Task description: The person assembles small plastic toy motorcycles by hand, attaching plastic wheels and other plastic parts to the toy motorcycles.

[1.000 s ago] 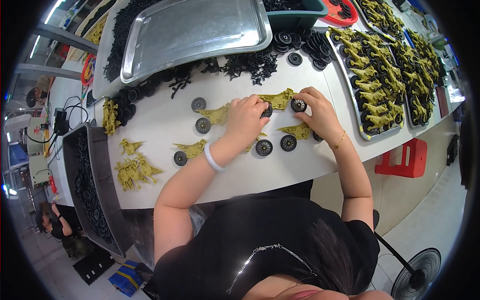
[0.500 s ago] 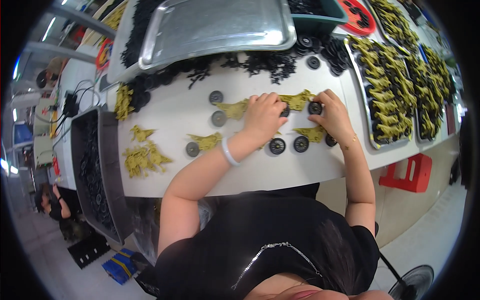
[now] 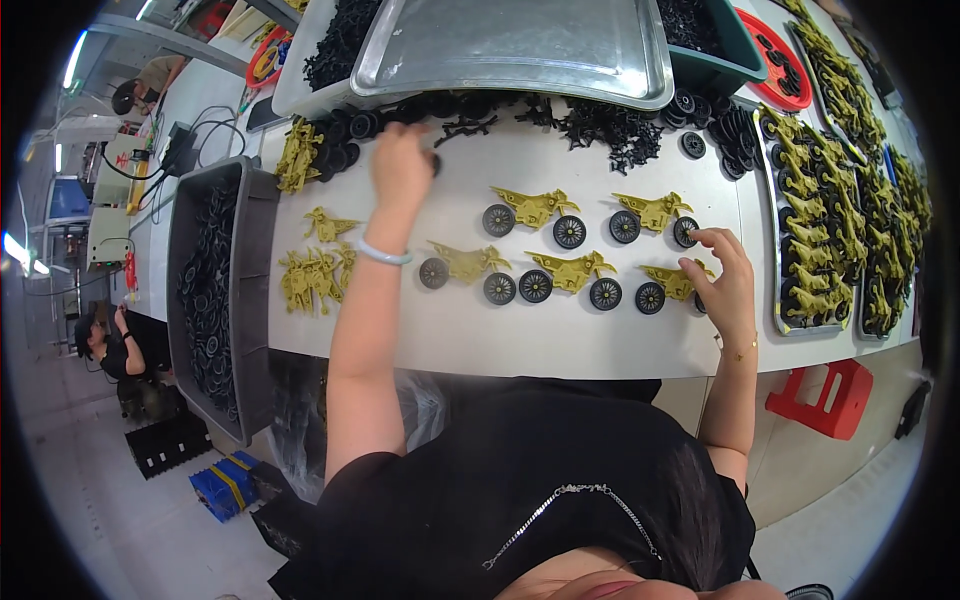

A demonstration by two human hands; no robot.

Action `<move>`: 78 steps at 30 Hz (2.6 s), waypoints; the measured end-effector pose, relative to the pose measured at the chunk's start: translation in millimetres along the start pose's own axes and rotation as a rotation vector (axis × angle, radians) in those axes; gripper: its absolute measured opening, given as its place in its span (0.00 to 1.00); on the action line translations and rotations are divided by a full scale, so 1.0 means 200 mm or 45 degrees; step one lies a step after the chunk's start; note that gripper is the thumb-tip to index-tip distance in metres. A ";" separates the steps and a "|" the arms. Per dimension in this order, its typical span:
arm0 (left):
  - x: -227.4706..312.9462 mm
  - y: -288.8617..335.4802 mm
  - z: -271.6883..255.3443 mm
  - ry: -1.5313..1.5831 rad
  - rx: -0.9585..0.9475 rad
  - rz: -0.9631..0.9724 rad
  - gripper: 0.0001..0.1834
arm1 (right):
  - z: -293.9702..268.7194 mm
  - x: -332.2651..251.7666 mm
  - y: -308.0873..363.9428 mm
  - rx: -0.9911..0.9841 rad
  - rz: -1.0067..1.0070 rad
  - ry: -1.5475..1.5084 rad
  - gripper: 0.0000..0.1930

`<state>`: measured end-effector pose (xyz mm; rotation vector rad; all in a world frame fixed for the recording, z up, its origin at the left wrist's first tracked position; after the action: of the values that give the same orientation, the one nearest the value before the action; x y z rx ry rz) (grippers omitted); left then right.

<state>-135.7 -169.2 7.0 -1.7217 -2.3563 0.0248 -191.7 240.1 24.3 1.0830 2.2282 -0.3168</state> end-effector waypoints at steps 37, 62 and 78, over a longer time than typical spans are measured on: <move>0.28 0.99 0.02 0.431 -0.155 -0.020 0.13 | 0.88 -0.90 -0.49 -0.533 -1.127 0.404 0.10; 0.25 1.02 0.03 0.457 -0.103 -0.047 0.12 | 0.91 -0.90 -0.55 -0.972 -0.713 0.222 0.06; 0.27 1.01 0.03 0.408 -0.134 -0.069 0.13 | 0.79 -0.95 -0.42 -0.450 -0.908 0.321 0.06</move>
<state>38.1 -54.2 -19.4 -1.5686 -2.1975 -0.3622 -99.3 -4.5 18.8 0.1204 2.7055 -0.0664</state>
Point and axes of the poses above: each hand's wrist, its own y-axis away from the middle knuckle, its own z-axis out of the palm, x = y × z, the point moved 7 cm from there along -y, towards the middle knuckle, and after that the axes turned 15 degrees about -x, right-handed, at the moved point
